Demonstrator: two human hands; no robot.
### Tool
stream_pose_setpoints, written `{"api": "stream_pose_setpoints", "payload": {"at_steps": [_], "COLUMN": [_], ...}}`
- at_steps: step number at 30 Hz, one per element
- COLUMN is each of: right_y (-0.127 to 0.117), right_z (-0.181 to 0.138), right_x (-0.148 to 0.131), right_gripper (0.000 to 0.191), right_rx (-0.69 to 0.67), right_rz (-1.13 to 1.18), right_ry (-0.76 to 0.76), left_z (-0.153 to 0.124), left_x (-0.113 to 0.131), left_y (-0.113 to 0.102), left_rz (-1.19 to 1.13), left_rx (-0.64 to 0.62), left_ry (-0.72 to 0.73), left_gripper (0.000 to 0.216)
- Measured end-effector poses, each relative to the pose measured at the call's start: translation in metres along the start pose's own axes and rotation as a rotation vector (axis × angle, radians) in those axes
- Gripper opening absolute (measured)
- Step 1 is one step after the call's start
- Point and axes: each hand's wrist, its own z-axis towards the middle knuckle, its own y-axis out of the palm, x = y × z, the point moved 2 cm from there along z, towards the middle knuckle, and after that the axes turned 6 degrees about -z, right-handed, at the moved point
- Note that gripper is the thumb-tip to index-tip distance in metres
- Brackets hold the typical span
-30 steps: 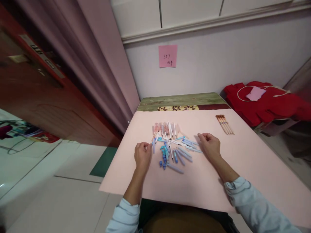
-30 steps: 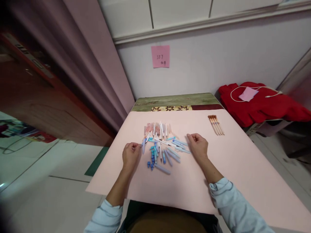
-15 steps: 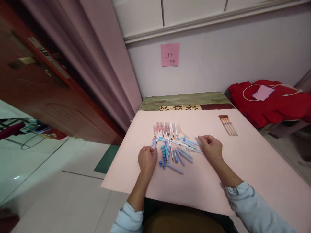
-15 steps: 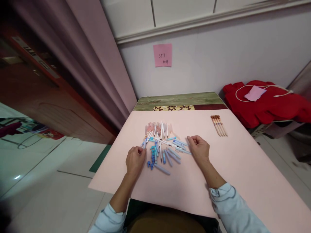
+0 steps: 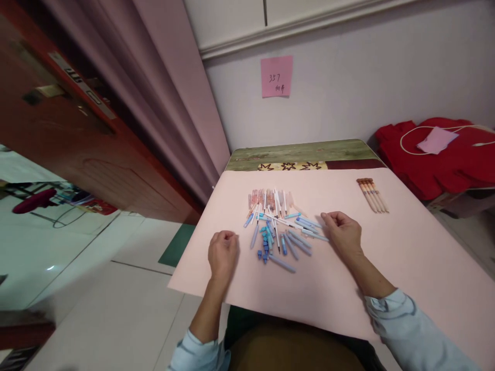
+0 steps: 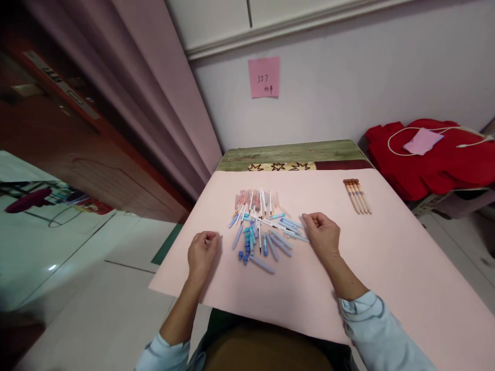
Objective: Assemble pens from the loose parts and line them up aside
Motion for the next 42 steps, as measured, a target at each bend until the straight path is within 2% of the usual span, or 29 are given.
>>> {"api": "stream_pose_setpoints", "payload": {"at_steps": [3,8,15,19,22,26,30,34,36,39,42], "right_y": [-0.001,0.0,0.003,0.003,0.004,0.004,0.004,0.003,0.004,0.004,0.002], "right_z": [-0.001,0.0,0.002,0.001,0.001,0.002,0.002,0.002,0.002,0.002,0.004], "right_x": [-0.002,0.0,0.0,-0.003,-0.004,-0.005,-0.005,-0.007,-0.007,-0.007,-0.007], "right_gripper": [0.037,0.037,0.04,0.041,0.039,0.039,0.038,0.038,0.038,0.037,0.038], "right_rx": [-0.01,-0.001,-0.014,-0.028,-0.045,-0.046,-0.039,-0.044,-0.05,-0.05,-0.022], "right_rz": [-0.007,-0.007,-0.016,0.002,0.014,0.026,0.03,0.032,0.039,0.051,0.052], "right_ry": [0.001,-0.004,0.002,0.004,0.013,0.013,0.026,0.025,0.029,0.032,0.028], "left_z": [0.014,0.026,0.031,0.027,0.021,0.015,0.015,0.017,0.02,0.027,0.033], "left_x": [-0.006,0.001,-0.003,0.001,0.024,0.068,0.095,0.101,0.098,0.082,0.056], "left_y": [0.001,0.02,0.025,0.027,0.034,0.054,0.074,0.083,0.08,0.068,0.051], "left_rz": [0.029,0.104,0.13,0.082,-0.019,-0.093,-0.096,-0.113,-0.159,-0.212,-0.207], "left_rx": [-0.024,-0.131,-0.147,-0.048,-0.008,-0.148,-0.265,-0.355,-0.344,-0.244,-0.115], "left_ry": [-0.067,-0.135,-0.127,-0.008,0.172,0.443,0.529,0.537,0.526,0.435,0.247], "left_gripper": [0.013,0.02,0.017,0.017,0.017,0.015,0.015,0.017,0.02,0.02,0.02]}}
